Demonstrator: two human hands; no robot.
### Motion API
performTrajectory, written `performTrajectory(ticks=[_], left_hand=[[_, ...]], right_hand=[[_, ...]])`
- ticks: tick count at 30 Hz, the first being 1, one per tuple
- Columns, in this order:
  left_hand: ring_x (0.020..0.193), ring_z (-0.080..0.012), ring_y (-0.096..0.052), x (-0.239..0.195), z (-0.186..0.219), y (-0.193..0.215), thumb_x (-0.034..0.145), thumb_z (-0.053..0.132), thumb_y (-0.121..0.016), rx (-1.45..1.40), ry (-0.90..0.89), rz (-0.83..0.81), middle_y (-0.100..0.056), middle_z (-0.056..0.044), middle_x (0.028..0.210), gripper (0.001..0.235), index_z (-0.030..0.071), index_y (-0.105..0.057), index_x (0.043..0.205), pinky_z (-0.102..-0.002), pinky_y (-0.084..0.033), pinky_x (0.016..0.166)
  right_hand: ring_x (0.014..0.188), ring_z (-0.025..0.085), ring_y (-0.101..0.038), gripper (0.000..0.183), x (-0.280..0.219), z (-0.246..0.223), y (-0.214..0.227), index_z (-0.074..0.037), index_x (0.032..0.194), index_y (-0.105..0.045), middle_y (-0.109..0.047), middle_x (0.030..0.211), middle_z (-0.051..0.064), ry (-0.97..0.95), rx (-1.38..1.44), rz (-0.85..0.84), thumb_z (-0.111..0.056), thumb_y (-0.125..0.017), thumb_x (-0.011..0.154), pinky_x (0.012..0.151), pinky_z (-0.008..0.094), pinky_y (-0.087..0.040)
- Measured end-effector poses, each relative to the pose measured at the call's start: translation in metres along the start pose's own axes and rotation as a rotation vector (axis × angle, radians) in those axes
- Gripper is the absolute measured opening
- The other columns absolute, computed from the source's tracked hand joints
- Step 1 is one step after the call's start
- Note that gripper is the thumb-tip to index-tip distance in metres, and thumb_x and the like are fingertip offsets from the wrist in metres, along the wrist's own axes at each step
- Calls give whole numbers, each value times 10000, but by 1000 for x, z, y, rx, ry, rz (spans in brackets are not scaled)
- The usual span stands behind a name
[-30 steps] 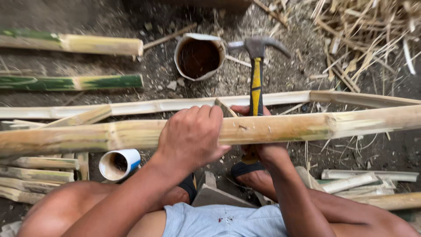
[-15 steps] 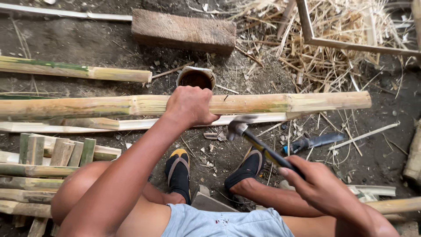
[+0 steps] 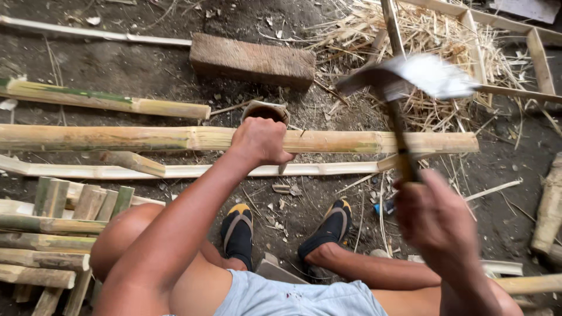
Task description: The person sits on the ground and uses a hammer to drive nails into a long bamboo pole. They repeatedly pick up nails from a small container, position them on the bamboo, and hammer them in. The person adjusts the bamboo's position multiple times to continue nailing along its length.
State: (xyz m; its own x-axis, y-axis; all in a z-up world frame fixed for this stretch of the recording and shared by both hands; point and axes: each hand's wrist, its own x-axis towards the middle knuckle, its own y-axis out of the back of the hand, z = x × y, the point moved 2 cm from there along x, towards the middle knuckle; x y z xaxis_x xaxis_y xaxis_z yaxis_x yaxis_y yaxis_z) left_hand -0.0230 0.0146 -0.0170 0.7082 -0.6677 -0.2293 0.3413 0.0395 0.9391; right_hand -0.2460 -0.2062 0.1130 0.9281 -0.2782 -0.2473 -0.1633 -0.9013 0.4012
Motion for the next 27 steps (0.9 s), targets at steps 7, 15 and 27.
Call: performTrajectory(ticks=[7,15,27], left_hand=[[783,-323,-749,-3,5,1,723,608,-771,13,4,-16,-752,-166,825,552,73,-763,858,-426,-594,779],[797,-308,-749,-7,6,4,732,557,-777,13,-9,-25,-758,-163,841,504,83,-747,901,-416,-589,774],[783,-317,-742,-7,9,3,739,475,-796,4,-15,-40,-748,-171,847,442,67,-733,898,-417,-590,770]], right_hand=[[490,141,-543,314,36,32,-29,-21,1036,-589,-577,637,50,190,-479,-84,-317,-487,1014,444,290,-423],[481,74,-447,336,10,21,20,-72,942,-588,-535,650,-9,307,508,-104,-344,-504,1121,418,257,-371],[415,111,-416,303,26,28,25,-127,972,-571,-470,593,-19,184,389,15,-372,-417,1062,346,302,-353]])
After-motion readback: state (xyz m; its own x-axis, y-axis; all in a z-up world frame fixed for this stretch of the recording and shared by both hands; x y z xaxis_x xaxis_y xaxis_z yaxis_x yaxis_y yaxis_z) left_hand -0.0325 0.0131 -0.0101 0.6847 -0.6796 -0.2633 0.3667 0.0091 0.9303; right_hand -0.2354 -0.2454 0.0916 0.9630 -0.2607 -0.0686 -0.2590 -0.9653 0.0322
